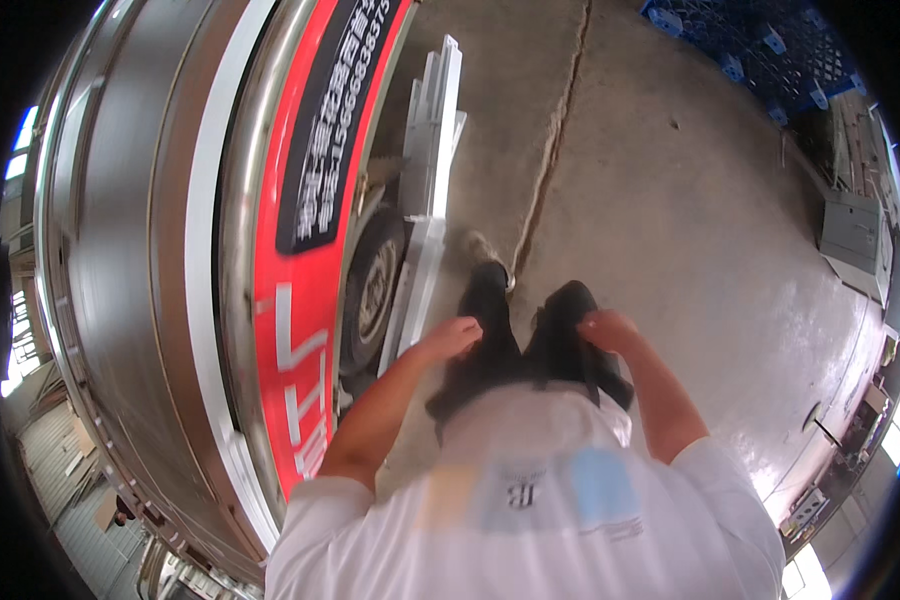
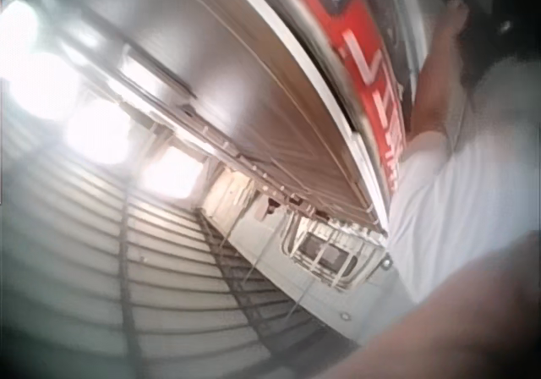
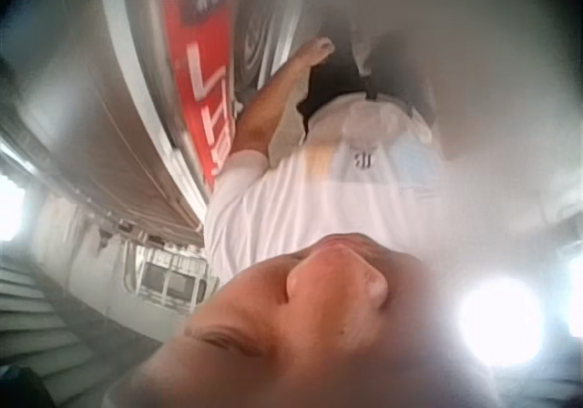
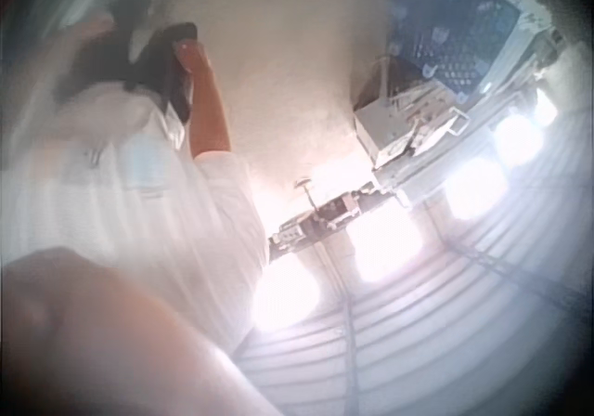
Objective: The person picks up several stacks of white and brown furniture panels from the floor and places them onto the bed of a truck.
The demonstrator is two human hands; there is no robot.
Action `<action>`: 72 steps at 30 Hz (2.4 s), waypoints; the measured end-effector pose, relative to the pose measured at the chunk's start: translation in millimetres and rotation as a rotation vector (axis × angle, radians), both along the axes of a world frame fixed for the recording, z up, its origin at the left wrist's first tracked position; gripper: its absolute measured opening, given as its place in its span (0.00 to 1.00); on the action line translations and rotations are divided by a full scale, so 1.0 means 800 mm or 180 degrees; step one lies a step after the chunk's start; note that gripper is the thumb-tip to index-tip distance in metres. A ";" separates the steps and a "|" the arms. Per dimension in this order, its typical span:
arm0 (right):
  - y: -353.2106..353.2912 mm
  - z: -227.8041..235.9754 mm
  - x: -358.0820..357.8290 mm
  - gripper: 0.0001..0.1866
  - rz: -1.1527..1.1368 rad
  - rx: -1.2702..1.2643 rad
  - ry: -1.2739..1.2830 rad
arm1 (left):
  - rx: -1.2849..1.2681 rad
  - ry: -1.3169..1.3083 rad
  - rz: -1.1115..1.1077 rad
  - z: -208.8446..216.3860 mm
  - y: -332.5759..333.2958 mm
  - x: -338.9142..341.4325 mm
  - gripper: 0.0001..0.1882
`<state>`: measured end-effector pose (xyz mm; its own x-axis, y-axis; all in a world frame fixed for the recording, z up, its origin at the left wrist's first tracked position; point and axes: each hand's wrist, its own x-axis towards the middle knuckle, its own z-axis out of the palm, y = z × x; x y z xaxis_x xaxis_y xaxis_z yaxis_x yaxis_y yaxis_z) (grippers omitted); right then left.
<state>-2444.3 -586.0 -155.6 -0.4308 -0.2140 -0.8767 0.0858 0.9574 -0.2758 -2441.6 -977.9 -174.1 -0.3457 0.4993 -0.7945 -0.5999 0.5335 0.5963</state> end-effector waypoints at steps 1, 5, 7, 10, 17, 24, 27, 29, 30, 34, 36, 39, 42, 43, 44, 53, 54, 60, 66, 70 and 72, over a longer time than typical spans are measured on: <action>-0.015 -0.023 -0.059 0.20 -0.0117 -0.0114 -0.0067 | -0.0095 0.0164 0.0446 -0.038 0.003 -0.029 0.14; -0.078 -0.170 -0.235 0.18 -0.0663 -0.0818 0.0261 | -0.0377 -0.0012 0.1787 -0.204 -0.003 -0.099 0.14; -0.103 -0.313 -0.309 0.16 -0.0472 -0.1389 0.0720 | -0.0642 -0.0328 0.2277 -0.255 0.001 -0.156 0.14; -0.168 -0.437 -0.428 0.23 -0.1196 -0.1639 0.0416 | -0.0773 -0.0621 0.3471 -0.340 -0.008 -0.225 0.12; -0.330 -0.657 -0.597 0.48 -0.2430 -0.1132 0.0115 | -0.0783 -0.0748 0.5055 -0.680 -0.098 -0.167 0.42; -0.375 -0.776 -0.666 0.51 -0.3669 -0.1786 -0.0371 | -0.0099 -0.0433 0.6061 -0.663 -0.048 -0.261 0.45; -0.392 -0.745 -0.673 0.40 -0.3330 -0.1657 -0.0290 | 0.0132 -0.0805 0.6748 -0.658 -0.058 -0.267 0.41; -0.386 -0.716 -0.671 0.34 -0.3156 -0.1696 -0.0058 | 0.0312 -0.0855 0.6947 -0.658 -0.063 -0.258 0.39; -0.376 -0.705 -0.670 0.34 -0.3217 -0.1541 0.0039 | 0.0281 -0.0529 0.6612 -0.654 -0.057 -0.240 0.39; -0.299 -0.654 -0.677 0.35 -0.3526 -0.1236 0.0225 | 0.0895 -0.0473 0.6210 -0.647 -0.037 -0.218 0.45; -0.236 -0.628 -0.664 0.42 -0.3897 -0.1248 0.0620 | 0.1501 -0.1030 0.6200 -0.617 -0.009 -0.223 0.47; -0.126 -0.519 -0.633 0.43 -0.4245 -0.1373 0.0789 | 0.0892 -0.0934 0.5335 -0.482 0.067 -0.231 0.45; -0.033 -0.382 -0.595 0.30 -0.4453 -0.0962 0.0862 | -0.0273 0.0096 0.4184 -0.319 0.135 -0.231 0.37; -0.017 -0.311 -0.581 0.25 -0.4775 -0.1350 0.0758 | -0.0420 0.0317 0.4028 -0.250 0.159 -0.233 0.36; 0.032 -0.281 -0.561 0.22 -0.4772 -0.1614 0.0544 | -0.0161 0.0261 0.4089 -0.200 0.174 -0.219 0.35; 0.196 0.084 -0.416 0.27 -0.4030 -0.4676 -0.0550 | 0.1630 0.0095 0.5042 0.051 0.228 -0.043 0.47; 0.197 0.109 -0.421 0.30 -0.3802 -0.4823 -0.0603 | 0.1758 0.0373 0.5100 0.088 0.236 -0.038 0.49; 0.184 0.220 -0.400 0.41 -0.2849 -0.5554 -0.0767 | 0.1808 0.1246 0.5587 0.411 0.284 0.003 0.61; 0.112 0.323 -0.278 0.44 -0.3942 -0.4666 -0.0742 | 0.1143 0.1705 0.6283 0.489 0.364 0.213 0.59; 0.067 0.341 -0.156 0.44 -0.3100 -0.4831 -0.1622 | 0.1233 0.2664 0.6616 0.456 0.405 0.366 0.58; 0.053 0.284 -0.124 0.44 -0.1396 -0.5425 -0.2285 | 0.1280 0.3248 0.6670 0.380 0.418 0.441 0.58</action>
